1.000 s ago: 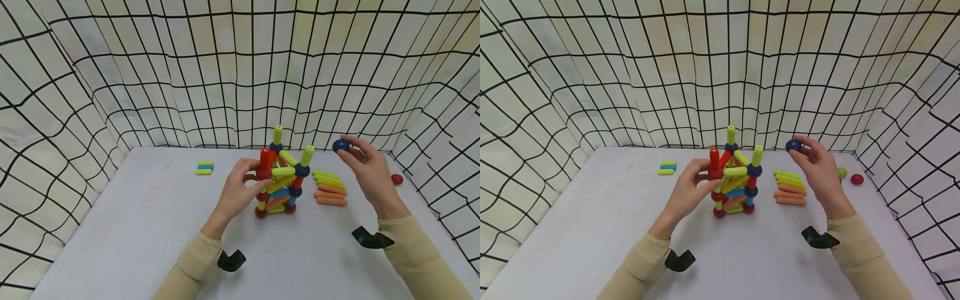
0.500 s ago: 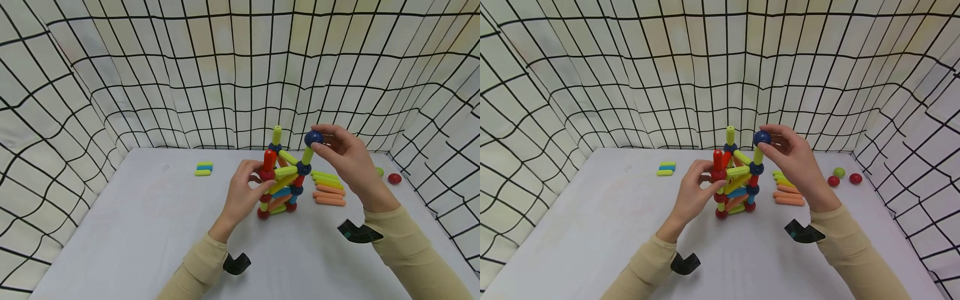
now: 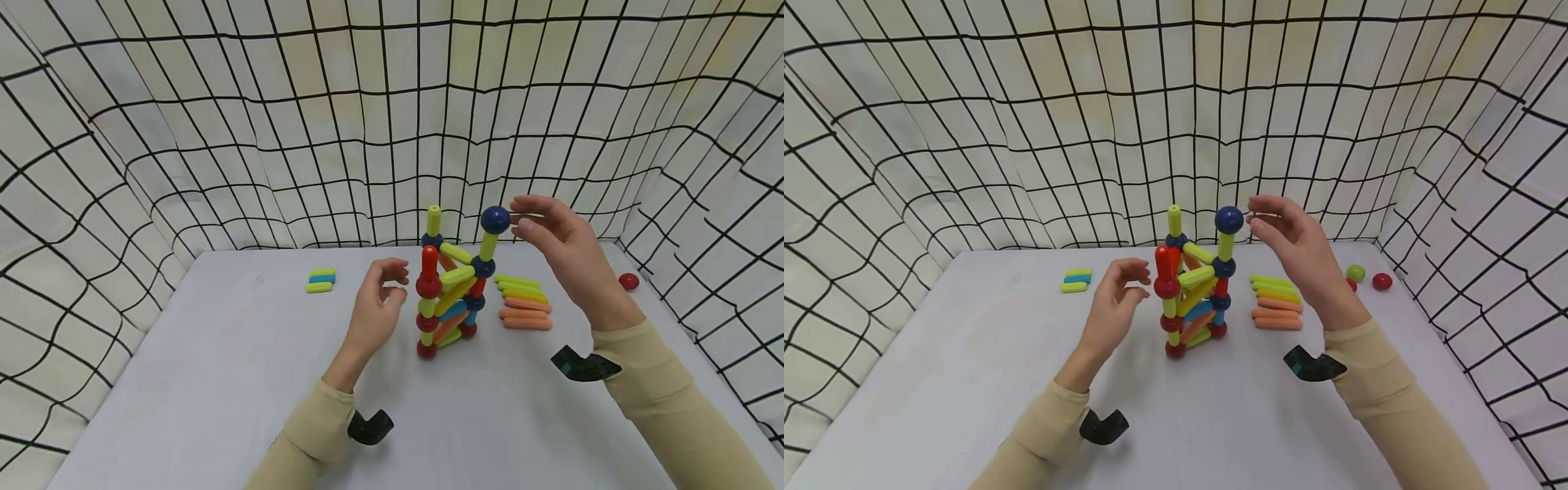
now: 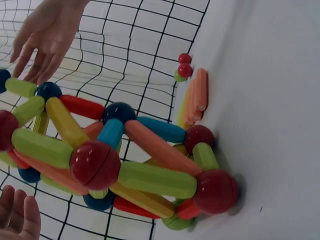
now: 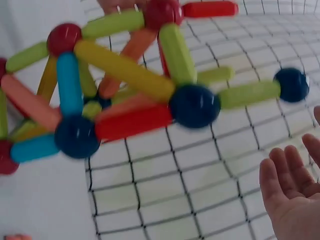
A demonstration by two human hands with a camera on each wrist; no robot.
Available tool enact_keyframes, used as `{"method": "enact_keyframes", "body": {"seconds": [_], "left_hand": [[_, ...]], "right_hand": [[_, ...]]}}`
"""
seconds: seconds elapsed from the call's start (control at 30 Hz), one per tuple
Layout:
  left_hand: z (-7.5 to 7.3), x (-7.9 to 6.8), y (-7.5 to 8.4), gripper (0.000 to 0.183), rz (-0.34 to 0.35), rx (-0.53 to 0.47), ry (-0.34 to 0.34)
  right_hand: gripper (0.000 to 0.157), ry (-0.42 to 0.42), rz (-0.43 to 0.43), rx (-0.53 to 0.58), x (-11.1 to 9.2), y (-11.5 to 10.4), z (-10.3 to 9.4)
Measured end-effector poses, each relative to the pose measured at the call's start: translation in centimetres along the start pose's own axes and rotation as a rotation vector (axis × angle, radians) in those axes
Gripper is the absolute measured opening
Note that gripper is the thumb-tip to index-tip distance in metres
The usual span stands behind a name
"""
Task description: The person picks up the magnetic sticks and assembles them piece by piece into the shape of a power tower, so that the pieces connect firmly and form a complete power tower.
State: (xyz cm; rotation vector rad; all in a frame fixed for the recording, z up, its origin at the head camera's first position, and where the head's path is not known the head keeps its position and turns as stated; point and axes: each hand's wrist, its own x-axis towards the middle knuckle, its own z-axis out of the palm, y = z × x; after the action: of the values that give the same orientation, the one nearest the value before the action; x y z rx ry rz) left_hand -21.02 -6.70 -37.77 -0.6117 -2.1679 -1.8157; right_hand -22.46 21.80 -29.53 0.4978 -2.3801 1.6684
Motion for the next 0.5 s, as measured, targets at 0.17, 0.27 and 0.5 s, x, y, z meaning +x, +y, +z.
{"method": "enact_keyframes", "body": {"seconds": [0.17, 0.27, 0.5], "left_hand": [[-1.6, 2.6, -1.2, 0.036, -0.134, -0.069, 0.017], [-2.0, 4.3, -1.7, 0.041, -0.174, -0.059, -0.045], [-1.2, 7.2, -2.0, 0.047, -0.214, -0.069, -0.265]], "right_hand": [[0.049, 0.184, 0.163, 0.148, 0.9, 3.8, -2.5], [0.049, 0.349, 0.301, 0.244, 1.2, 6.7, -4.6], [0.051, 0.605, 0.661, 0.072, 0.9, 13.7, -9.3]]}}
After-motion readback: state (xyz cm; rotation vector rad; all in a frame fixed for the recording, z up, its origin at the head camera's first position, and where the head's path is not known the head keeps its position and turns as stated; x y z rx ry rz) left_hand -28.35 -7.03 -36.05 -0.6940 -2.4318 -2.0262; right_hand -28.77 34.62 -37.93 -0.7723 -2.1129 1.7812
